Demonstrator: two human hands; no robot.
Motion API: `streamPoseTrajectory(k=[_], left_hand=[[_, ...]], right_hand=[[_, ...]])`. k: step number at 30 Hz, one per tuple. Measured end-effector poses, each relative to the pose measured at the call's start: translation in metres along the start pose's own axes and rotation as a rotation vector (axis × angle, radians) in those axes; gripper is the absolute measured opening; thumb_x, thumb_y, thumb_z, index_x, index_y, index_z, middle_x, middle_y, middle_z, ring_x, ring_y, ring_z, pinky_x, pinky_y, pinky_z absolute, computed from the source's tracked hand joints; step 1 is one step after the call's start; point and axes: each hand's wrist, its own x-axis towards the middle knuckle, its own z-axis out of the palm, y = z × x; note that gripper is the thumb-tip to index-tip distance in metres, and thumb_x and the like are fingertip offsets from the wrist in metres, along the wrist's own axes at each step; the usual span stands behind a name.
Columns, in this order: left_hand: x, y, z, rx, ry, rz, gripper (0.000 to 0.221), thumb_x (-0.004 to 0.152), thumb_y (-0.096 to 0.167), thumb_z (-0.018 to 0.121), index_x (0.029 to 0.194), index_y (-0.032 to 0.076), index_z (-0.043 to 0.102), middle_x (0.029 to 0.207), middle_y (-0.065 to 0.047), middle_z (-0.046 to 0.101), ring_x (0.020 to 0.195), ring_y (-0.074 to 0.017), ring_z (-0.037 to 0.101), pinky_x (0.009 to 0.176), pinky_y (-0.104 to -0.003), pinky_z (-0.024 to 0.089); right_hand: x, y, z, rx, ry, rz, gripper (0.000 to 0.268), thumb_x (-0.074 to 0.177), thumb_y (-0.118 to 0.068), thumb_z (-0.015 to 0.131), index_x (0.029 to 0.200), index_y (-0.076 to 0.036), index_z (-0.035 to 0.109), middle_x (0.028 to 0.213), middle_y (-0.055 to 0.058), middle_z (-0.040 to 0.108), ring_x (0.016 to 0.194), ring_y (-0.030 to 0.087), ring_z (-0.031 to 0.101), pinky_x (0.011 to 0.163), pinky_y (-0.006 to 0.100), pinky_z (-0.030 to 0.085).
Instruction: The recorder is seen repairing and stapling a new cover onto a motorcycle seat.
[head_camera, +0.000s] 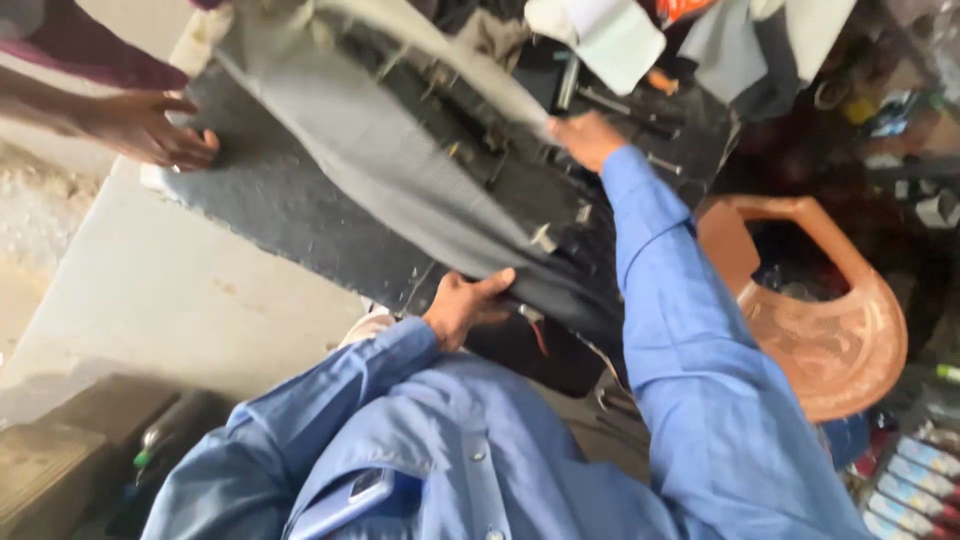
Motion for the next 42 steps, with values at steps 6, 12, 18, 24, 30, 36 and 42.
streamPoseTrajectory(k=[6,12,18,24,30,36,42], left_hand=[[0.014,0.023,0.035,0.12,-0.23,0.066,0.06,0.087,0.026,0.078,0.13,-0.007,0.053,0.126,-0.022,0.069,0.113,-0.0334,0.072,0.088,-0.048,0.063],[0.034,0.079,0.063,0.613,-0.194,0.515,0.047,0.088,0.023,0.074,0.129,0.003,0.061,0.12,-0.01,0.074,0.102,-0.0258,0.075,0.085,-0.039,0.06],[0.044,0.219,0.047,1.234,0.564,1.377,0.061,0.088,0.026,0.088,0.139,0.01,0.057,0.147,-0.019,0.053,0.13,-0.0403,0.051,0.103,-0.058,0.037],[0.086,0.334,0.04,1.791,0.606,1.495,0.122,0.049,0.082,0.083,0.137,0.001,0.056,0.143,-0.025,0.052,0.134,-0.0489,0.047,0.104,-0.08,0.027],[0.132,0.365,0.047,2.016,0.07,0.555,0.083,0.063,0.078,0.078,0.114,0.012,0.075,0.12,-0.012,0.072,0.122,-0.0339,0.061,0.1,-0.055,0.043],[0.153,0.393,0.05,2.044,0.009,1.091,0.063,0.094,0.075,0.061,0.092,0.013,0.075,0.094,-0.007,0.074,0.087,-0.0332,0.071,0.076,-0.049,0.051],[0.155,0.375,0.066,2.258,-0.042,1.027,0.058,0.098,0.071,0.061,0.095,0.015,0.076,0.092,-0.011,0.073,0.088,-0.0344,0.07,0.078,-0.05,0.051]], right_hand=[[-0.154,-0.153,-0.029,-0.145,0.059,-0.42,0.039,0.099,-0.041,0.068,0.11,-0.004,0.074,0.097,0.007,0.075,0.087,0.013,0.068,0.077,0.034,0.053],[-0.125,-0.139,-0.039,-0.211,0.422,-0.438,0.034,0.092,-0.03,0.074,0.099,0.001,0.063,0.087,0.016,0.068,0.078,0.026,0.067,0.075,0.039,0.054],[-0.109,-0.156,-0.046,-0.294,0.512,-0.589,0.05,0.091,-0.049,0.076,0.093,0.0,0.063,0.083,0.021,0.07,0.076,0.036,0.07,0.065,0.048,0.054],[-0.098,-0.173,-0.04,-0.65,0.4,-0.54,0.052,0.095,-0.057,0.064,0.092,-0.006,0.067,0.079,0.024,0.07,0.076,0.047,0.067,0.064,0.057,0.05],[-0.086,-0.157,-0.049,-0.793,0.55,-0.445,0.048,0.104,-0.048,0.059,0.08,-0.006,0.063,0.064,0.021,0.066,0.061,0.043,0.067,0.055,0.055,0.05],[-0.065,-0.159,-0.059,-0.774,0.543,-0.438,0.047,0.106,-0.044,0.056,0.078,-0.008,0.063,0.064,0.022,0.066,0.061,0.043,0.067,0.057,0.055,0.051],[-0.063,-0.155,-0.06,-0.758,0.508,-0.356,0.045,0.107,-0.042,0.053,0.082,-0.008,0.067,0.064,0.024,0.067,0.059,0.044,0.067,0.058,0.055,0.053]])
